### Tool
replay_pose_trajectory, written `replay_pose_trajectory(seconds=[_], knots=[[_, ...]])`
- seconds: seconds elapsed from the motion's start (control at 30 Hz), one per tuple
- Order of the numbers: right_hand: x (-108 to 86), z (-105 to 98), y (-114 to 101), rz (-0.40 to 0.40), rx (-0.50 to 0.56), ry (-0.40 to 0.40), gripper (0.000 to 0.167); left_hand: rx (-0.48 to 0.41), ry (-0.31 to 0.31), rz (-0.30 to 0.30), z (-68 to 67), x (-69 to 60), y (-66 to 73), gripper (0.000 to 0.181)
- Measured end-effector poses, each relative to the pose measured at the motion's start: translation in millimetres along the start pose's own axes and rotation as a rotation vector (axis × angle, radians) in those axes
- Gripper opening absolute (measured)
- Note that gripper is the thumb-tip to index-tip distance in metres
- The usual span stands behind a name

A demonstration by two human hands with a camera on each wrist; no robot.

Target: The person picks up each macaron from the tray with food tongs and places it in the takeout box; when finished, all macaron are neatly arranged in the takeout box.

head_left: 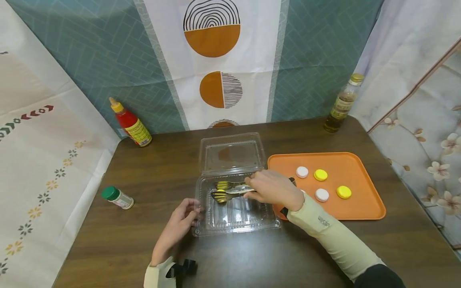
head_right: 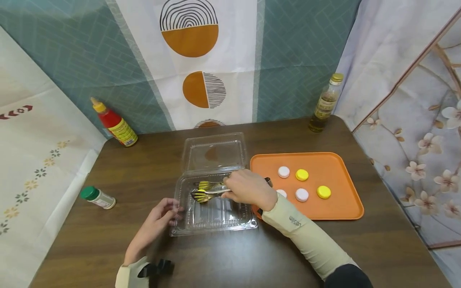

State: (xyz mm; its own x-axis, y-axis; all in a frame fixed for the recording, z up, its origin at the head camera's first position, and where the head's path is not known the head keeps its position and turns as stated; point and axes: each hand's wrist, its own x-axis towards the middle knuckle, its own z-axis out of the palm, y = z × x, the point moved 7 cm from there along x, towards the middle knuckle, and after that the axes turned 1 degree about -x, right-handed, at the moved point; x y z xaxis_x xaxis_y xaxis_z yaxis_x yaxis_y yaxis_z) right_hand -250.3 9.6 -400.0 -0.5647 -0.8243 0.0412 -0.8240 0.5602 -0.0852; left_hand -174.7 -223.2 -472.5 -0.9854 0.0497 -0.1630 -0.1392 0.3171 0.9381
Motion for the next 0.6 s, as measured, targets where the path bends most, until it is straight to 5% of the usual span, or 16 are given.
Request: replay_pose_trajectory(seconds=[0.3,0.6], knots=[[1.9,6.9,-0.2,-0.007,-0.036,-0.007,0.036,-0.019,-0.009,-0.015,1.3,-0.5,0.5,0.023],[-2.9,5.5,1.8,-0.007,-0.040,0.037,0.039,-0.145,-0.009,-0.002,1.5,2.1,0.1,0.036]])
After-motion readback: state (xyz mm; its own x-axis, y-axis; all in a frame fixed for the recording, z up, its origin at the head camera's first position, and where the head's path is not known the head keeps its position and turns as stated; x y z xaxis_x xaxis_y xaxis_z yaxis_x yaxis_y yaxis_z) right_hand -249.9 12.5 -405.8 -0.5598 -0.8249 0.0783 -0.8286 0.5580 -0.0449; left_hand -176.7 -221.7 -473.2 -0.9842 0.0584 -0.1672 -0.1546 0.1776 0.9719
